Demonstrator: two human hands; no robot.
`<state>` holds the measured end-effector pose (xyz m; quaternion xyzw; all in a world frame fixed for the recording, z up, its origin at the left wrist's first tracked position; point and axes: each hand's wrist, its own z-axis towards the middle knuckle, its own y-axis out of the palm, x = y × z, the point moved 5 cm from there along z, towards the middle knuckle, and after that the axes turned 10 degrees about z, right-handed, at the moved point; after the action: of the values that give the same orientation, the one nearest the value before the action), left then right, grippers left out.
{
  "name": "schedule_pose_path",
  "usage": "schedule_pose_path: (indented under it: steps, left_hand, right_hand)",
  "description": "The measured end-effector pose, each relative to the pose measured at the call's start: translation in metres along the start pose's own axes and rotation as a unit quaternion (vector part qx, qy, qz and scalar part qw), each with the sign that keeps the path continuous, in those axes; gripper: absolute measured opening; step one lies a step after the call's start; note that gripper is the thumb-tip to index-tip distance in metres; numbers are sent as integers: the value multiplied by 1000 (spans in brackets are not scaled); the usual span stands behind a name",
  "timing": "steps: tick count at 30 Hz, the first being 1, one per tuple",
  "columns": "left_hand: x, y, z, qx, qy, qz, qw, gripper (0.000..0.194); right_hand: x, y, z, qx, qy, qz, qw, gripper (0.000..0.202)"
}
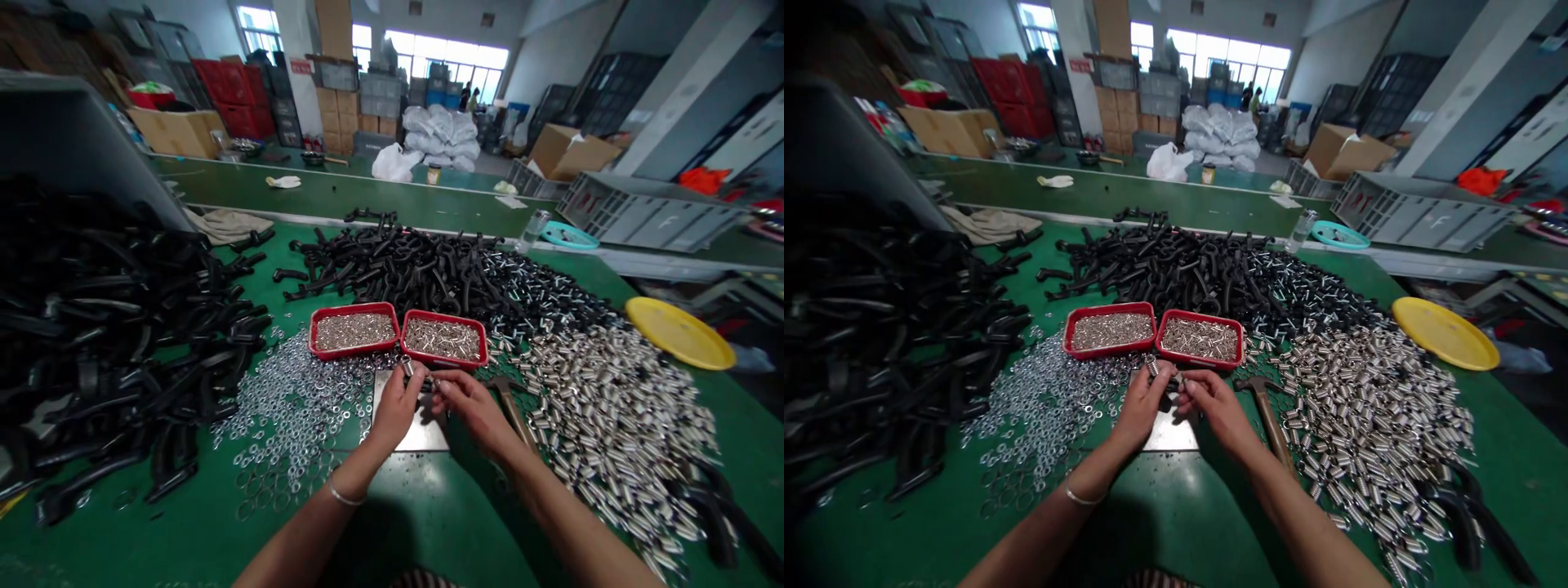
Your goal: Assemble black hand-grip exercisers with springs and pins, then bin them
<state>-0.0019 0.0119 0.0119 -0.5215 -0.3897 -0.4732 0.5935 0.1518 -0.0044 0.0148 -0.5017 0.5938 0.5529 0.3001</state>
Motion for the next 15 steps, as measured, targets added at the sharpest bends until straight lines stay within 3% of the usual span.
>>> schedule_pose_path:
  steps: [4, 8, 12, 15]
  left_hand:
    - [-2, -1, -1, 6, 15, 48, 999, 22]
    - [-5, 2, -1, 1, 10, 66, 998, 23]
    - [-1, 0, 0, 3, -10, 58, 998, 25]
    - [7, -2, 1, -26, -20, 10, 999, 26]
  right_hand:
    - [14, 14, 2, -16, 112, 151, 982, 27]
    - [16, 11, 0, -1, 121, 156, 980, 29]
    - [10, 9, -1, 20, -9, 5, 1000, 28]
    - [-4, 11, -3, 44, -181, -208, 960, 17]
